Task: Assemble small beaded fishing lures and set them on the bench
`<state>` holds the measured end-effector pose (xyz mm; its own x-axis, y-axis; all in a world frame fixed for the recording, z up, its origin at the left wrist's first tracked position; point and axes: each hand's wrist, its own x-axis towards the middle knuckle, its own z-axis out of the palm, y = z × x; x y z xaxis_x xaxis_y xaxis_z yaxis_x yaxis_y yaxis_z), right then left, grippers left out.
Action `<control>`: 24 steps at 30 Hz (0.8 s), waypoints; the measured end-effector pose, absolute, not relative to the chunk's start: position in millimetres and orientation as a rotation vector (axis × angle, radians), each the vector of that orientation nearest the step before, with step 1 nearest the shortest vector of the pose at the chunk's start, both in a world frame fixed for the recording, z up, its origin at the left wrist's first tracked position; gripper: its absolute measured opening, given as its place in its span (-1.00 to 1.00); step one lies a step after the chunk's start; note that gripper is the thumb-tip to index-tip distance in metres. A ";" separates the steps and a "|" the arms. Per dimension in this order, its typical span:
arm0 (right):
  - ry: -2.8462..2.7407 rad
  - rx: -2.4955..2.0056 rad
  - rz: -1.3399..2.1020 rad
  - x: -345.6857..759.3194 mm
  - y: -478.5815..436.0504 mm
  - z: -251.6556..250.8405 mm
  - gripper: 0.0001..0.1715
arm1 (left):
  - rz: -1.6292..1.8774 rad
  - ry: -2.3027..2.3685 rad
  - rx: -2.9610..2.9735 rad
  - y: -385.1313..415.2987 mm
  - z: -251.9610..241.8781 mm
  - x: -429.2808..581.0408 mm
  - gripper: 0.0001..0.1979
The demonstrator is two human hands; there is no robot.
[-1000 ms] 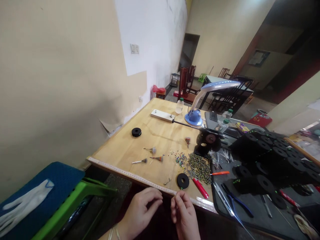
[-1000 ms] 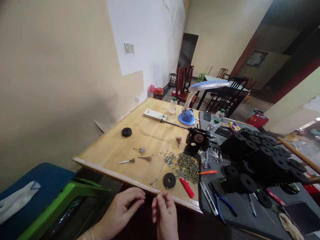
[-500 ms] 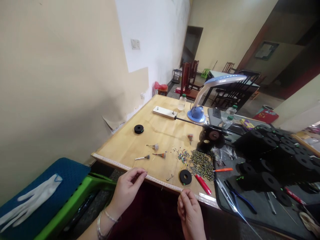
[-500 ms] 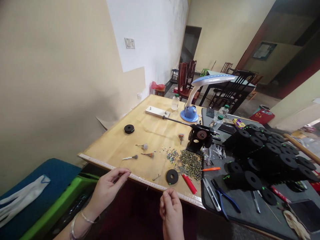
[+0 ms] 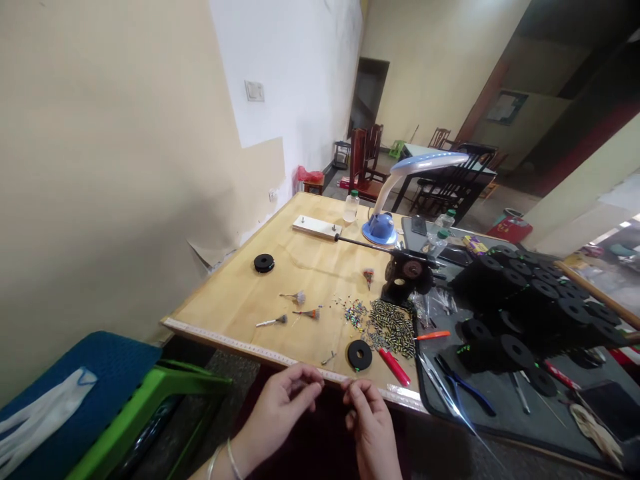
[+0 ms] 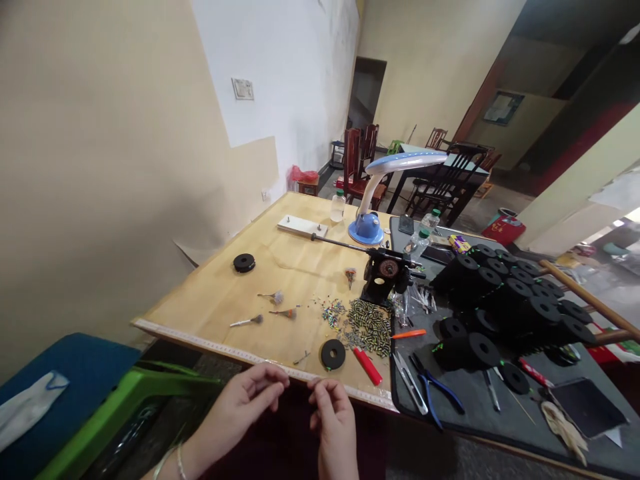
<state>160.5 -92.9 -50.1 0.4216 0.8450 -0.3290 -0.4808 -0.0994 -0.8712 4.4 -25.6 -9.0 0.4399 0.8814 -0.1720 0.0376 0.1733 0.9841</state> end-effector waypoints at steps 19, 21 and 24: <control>-0.284 -1.160 1.100 160.9 -96.8 -45.3 -0.63 | 0.614 0.814 1.061 -39.8 -27.4 43.9 -0.63; -0.260 -1.150 1.129 159.4 -97.4 -39.3 -0.65 | 0.626 0.801 1.050 -40.4 -23.5 46.4 -0.64; -0.247 -1.103 1.172 158.9 -97.9 -35.0 -0.66 | 0.537 0.759 1.010 -43.1 -20.6 51.5 -0.56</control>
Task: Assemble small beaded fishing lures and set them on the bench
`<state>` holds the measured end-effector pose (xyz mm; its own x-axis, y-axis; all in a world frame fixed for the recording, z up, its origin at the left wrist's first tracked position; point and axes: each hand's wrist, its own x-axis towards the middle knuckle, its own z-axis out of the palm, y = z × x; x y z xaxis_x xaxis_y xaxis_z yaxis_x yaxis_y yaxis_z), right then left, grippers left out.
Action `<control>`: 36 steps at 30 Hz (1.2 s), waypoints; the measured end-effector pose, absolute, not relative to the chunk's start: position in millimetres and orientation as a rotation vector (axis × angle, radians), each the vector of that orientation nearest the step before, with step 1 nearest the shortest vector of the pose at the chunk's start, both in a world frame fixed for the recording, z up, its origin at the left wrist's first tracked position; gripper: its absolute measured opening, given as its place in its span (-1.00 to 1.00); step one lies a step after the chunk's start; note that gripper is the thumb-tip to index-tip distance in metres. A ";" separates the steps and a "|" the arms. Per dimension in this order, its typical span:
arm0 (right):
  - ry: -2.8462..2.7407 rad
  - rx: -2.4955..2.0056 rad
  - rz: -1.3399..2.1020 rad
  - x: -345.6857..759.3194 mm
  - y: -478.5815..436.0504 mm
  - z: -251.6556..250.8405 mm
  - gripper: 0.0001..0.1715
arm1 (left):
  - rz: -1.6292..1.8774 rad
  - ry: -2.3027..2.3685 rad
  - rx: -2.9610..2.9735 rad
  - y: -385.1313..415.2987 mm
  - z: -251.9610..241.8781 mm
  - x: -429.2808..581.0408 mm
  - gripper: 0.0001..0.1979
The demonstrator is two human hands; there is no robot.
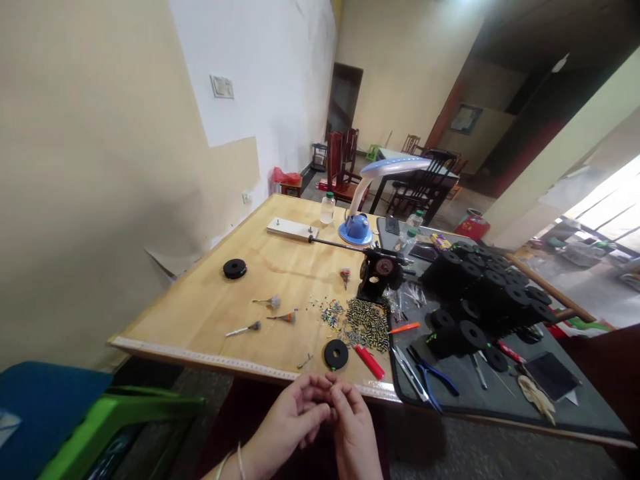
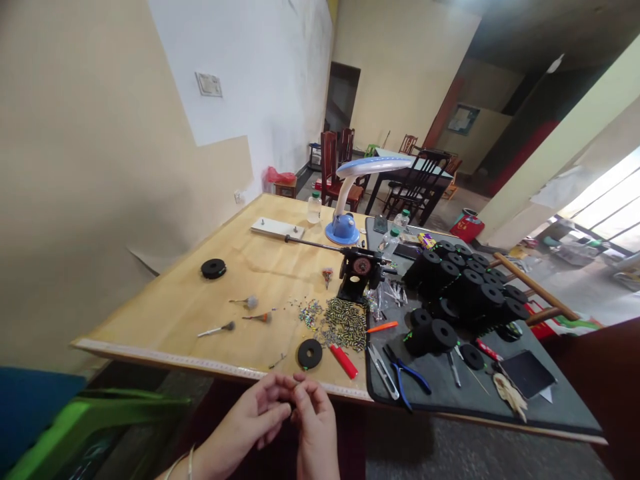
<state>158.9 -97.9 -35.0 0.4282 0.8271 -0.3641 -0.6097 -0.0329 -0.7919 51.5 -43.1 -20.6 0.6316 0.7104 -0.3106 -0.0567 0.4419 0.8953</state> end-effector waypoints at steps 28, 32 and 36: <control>-1.119 -1.998 -0.063 300.8 -135.5 -25.7 -0.71 | 0.468 0.849 1.242 -45.6 -35.5 47.5 -0.53; -1.501 -2.258 -0.228 314.3 -130.3 -33.4 -0.82 | 0.474 0.850 1.244 -46.5 -33.1 48.7 -0.55; -1.567 -2.407 -0.335 311.1 -120.3 -34.2 -0.78 | 0.484 0.864 1.212 -44.6 -30.6 48.7 -0.56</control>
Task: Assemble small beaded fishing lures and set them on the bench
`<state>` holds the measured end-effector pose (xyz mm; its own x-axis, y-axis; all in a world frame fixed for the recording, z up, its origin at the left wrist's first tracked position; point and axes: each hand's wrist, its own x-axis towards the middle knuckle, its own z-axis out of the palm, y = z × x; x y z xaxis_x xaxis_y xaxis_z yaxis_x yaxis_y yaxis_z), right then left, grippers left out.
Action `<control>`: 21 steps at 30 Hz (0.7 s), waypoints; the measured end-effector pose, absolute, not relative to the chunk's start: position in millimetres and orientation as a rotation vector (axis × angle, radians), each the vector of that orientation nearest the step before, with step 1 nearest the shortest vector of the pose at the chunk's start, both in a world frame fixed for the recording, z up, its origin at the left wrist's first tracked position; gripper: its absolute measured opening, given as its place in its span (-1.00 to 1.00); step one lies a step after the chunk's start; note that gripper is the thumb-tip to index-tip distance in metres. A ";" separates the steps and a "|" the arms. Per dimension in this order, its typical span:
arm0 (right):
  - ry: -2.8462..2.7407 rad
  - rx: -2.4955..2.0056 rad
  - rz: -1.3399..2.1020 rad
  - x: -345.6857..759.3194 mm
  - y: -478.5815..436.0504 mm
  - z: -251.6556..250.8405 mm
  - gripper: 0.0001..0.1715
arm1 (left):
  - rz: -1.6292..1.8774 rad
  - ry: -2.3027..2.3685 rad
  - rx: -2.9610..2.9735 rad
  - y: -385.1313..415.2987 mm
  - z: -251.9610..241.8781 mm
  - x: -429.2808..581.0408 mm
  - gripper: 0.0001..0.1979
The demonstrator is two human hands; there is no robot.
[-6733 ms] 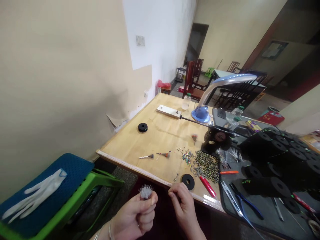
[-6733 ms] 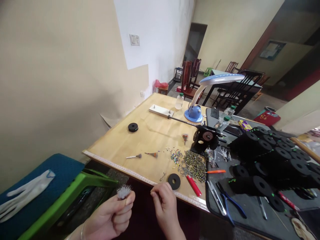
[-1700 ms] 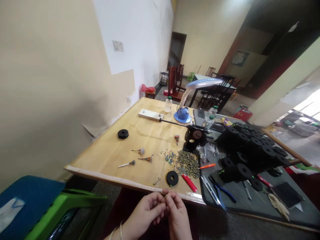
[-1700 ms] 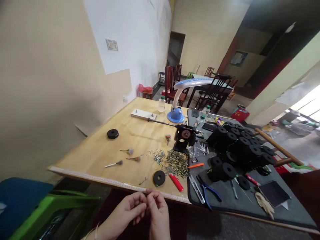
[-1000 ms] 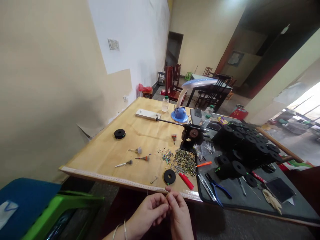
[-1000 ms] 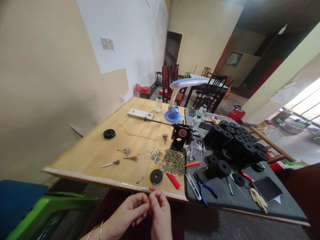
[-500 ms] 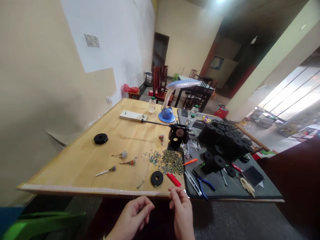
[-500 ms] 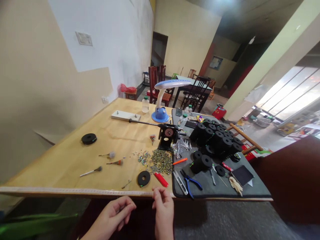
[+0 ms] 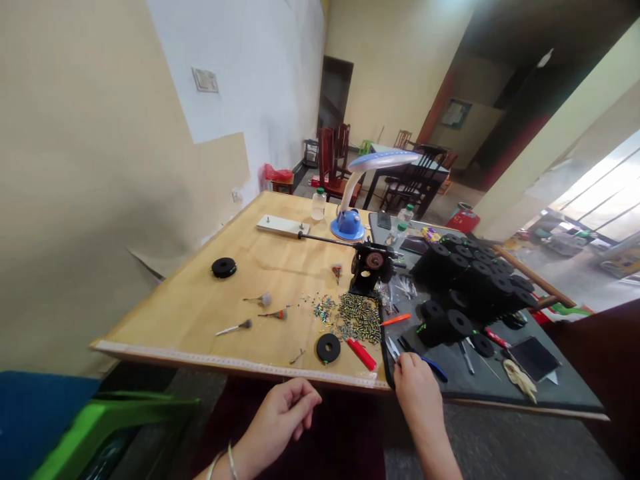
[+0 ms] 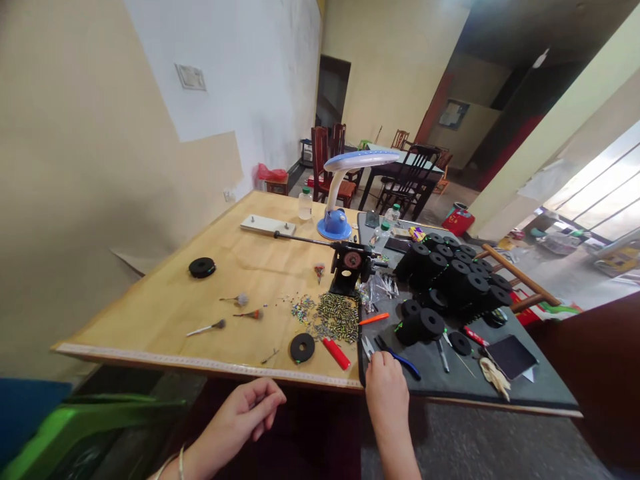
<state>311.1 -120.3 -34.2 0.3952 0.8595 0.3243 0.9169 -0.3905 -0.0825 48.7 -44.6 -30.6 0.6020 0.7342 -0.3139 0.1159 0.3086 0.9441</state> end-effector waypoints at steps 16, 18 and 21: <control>-0.991 -1.629 0.877 187.6 -138.5 -43.8 -0.69 | 0.511 0.821 0.894 -41.5 -21.6 43.6 -0.62; -0.966 -1.597 0.927 181.0 -135.8 -46.5 -0.67 | 0.515 0.822 0.897 -42.2 -21.5 43.6 -0.62; -0.955 -1.567 0.947 177.3 -132.2 -46.4 -0.65 | 0.498 0.830 0.924 -44.0 -23.2 43.3 -0.61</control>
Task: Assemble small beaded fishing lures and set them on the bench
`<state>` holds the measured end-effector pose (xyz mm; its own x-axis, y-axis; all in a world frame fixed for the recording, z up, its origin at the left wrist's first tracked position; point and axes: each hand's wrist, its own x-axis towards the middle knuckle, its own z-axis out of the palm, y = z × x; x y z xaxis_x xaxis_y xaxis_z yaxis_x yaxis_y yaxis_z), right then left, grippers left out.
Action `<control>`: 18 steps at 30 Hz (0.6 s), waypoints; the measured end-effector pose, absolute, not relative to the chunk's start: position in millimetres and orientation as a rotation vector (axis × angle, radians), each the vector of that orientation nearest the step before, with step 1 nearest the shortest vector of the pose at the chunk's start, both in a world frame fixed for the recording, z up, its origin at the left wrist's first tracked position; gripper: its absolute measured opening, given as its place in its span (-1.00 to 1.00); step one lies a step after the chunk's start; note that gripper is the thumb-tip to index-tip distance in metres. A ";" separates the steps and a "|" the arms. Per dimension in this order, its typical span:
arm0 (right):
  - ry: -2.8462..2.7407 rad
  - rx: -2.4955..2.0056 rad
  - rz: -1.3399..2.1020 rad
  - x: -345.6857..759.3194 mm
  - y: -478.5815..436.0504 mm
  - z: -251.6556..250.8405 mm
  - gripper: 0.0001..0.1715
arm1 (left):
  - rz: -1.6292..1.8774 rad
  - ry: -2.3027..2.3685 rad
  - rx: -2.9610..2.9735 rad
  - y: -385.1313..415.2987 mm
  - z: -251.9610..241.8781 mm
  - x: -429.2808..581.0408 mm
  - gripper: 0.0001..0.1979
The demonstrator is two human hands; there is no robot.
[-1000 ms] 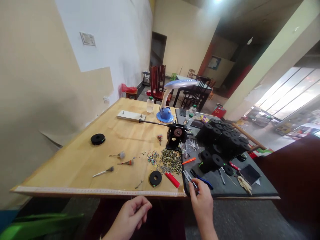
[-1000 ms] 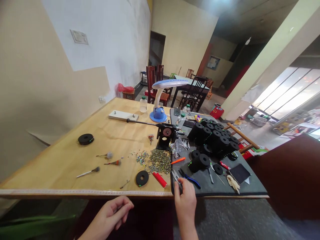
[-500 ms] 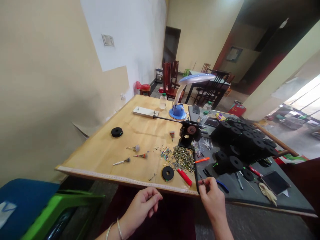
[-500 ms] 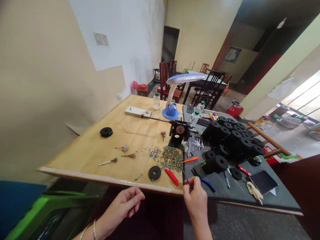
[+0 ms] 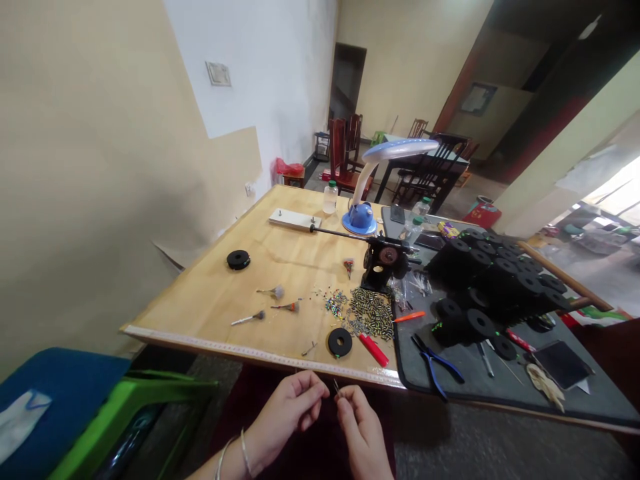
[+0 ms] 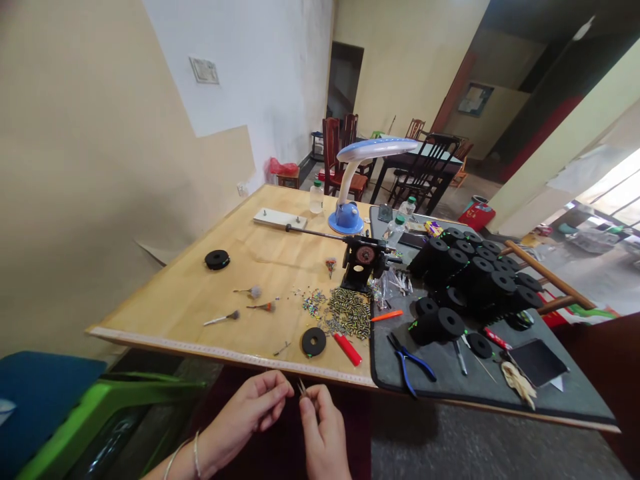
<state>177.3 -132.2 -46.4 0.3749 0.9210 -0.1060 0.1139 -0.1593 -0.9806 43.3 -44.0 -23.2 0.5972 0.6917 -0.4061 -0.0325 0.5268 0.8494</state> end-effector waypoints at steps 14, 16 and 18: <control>-0.951 -1.605 0.956 176.3 -138.7 -52.4 -0.61 | 0.378 0.853 1.071 -51.9 -29.0 48.2 -0.57; -0.987 -1.634 0.920 180.6 -140.8 -51.7 -0.61 | 0.384 0.853 1.072 -51.9 -30.3 47.9 -0.58; -1.048 -1.691 0.810 192.1 -143.1 -49.4 -0.64 | 0.391 0.849 1.069 -51.7 -31.2 47.2 -0.58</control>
